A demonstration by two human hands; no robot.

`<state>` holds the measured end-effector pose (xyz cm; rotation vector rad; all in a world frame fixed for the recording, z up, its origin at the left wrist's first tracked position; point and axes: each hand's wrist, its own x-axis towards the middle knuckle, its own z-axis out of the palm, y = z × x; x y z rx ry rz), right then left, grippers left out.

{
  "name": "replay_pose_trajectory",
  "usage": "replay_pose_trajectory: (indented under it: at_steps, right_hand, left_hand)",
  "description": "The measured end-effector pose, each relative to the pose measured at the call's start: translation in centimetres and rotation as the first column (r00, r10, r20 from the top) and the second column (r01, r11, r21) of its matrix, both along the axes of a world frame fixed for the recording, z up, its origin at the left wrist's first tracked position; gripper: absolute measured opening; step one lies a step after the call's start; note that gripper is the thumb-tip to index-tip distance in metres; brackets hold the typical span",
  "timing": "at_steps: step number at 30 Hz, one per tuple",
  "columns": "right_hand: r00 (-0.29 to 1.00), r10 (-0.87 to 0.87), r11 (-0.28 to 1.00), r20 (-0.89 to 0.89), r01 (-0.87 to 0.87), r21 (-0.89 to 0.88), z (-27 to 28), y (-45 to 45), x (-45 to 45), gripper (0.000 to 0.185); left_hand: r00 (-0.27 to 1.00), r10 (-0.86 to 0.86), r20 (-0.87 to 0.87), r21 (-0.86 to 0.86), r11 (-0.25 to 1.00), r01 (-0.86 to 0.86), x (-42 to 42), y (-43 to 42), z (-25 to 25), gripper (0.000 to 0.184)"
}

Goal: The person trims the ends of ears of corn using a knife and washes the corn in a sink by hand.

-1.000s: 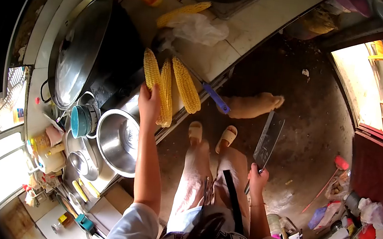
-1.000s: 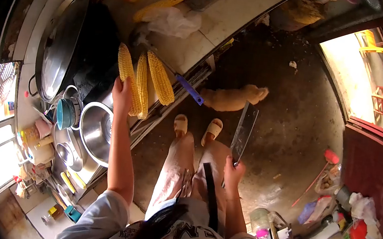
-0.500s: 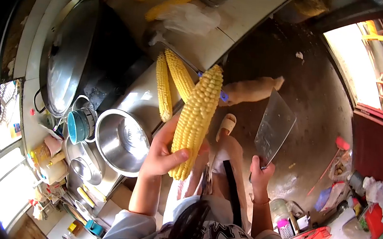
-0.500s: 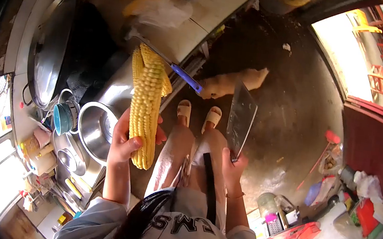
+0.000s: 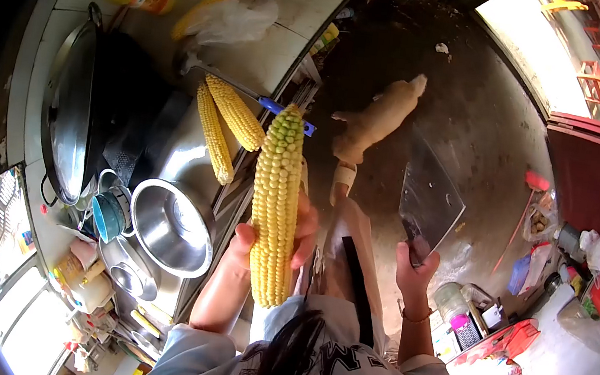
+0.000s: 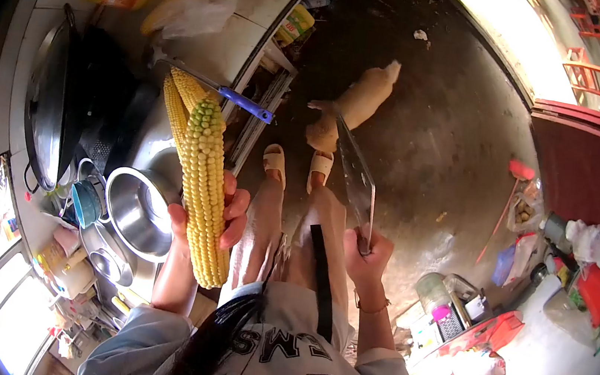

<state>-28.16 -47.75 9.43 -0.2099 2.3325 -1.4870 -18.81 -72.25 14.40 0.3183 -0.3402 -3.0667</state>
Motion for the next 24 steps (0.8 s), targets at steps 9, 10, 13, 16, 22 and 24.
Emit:
replay_pose_trajectory:
  at_steps: [9, 10, 13, 16, 22, 24]
  right_hand:
    - [0.998, 0.062, 0.989, -0.003, -0.061, 0.137, 2.4, 2.2, -2.0, 0.023]
    - [0.998, 0.055, 0.989, -0.002, -0.054, 0.140, 2.7, 2.5, -2.3, 0.023]
    - [0.985, 0.173, 0.976, 0.007, -0.173, 0.133, 4.1, 3.0, -3.2, 0.021]
    - [0.941, 0.318, 0.941, -0.115, -0.298, 0.162, 6.2, 1.8, -4.5, 0.019]
    - [0.872, 0.480, 0.849, -0.102, -0.431, 0.307, 6.7, 0.7, -6.8, 0.017]
    - [0.856, 0.509, 0.821, -0.086, -0.453, 0.348, 6.8, 0.4, -7.1, 0.017]
  left_hand:
    - [0.941, -0.224, 0.254, -0.112, 0.960, 0.258, -1.9, 1.2, -0.1, 0.075]
    - [0.936, -0.244, 0.252, -0.095, 0.957, 0.274, -2.1, 1.2, -0.6, 0.075]
    - [0.957, -0.225, 0.183, -0.046, 0.970, 0.237, -2.1, 2.2, -1.2, 0.074]
    - [0.837, -0.119, 0.534, -0.478, 0.773, 0.416, -3.2, 2.8, 0.3, 0.066]
    - [0.798, -0.186, 0.573, -0.673, 0.448, 0.588, -4.0, 3.4, -2.8, 0.041]
    - [0.744, -0.210, 0.634, -0.562, 0.537, 0.630, -4.7, 3.5, -2.6, 0.036]
